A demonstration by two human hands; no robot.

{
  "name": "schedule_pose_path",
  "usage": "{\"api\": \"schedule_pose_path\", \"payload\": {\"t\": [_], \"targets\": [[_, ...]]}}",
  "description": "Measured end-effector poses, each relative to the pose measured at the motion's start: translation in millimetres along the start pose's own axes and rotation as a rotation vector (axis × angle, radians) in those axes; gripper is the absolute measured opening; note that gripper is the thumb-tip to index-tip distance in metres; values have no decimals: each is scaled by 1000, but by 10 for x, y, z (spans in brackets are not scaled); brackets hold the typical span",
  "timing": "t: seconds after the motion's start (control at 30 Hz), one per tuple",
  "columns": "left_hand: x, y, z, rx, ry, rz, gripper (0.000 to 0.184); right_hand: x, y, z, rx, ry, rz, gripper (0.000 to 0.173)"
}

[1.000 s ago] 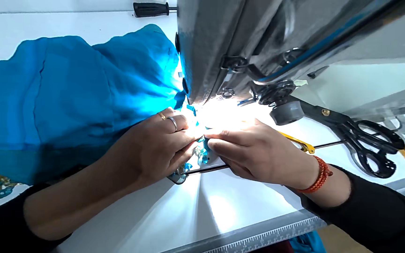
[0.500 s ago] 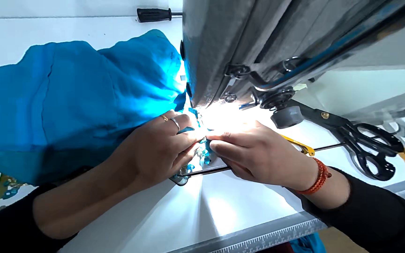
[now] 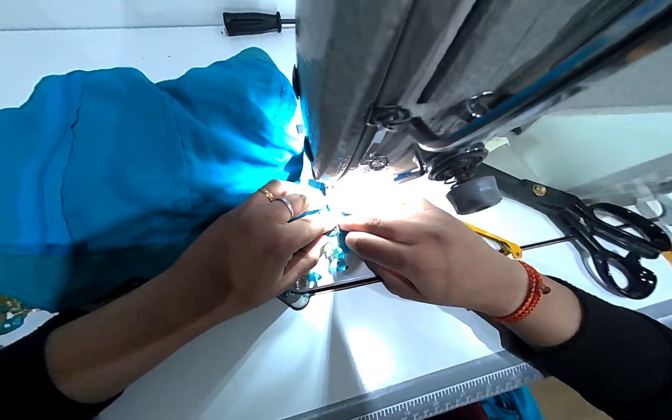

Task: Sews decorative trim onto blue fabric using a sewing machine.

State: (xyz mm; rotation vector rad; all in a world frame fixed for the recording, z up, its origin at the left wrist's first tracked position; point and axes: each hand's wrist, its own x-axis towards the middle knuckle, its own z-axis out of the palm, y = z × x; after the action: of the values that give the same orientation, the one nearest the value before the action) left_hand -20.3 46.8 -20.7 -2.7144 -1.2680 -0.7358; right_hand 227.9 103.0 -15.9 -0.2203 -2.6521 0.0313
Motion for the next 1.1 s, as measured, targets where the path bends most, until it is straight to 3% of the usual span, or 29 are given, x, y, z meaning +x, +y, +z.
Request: {"api": "schedule_pose_path", "payload": {"t": [1.1], "targets": [[44,-32,17,-80,102,-116,21,-3,14,8,-8,-2,38,27]]}}
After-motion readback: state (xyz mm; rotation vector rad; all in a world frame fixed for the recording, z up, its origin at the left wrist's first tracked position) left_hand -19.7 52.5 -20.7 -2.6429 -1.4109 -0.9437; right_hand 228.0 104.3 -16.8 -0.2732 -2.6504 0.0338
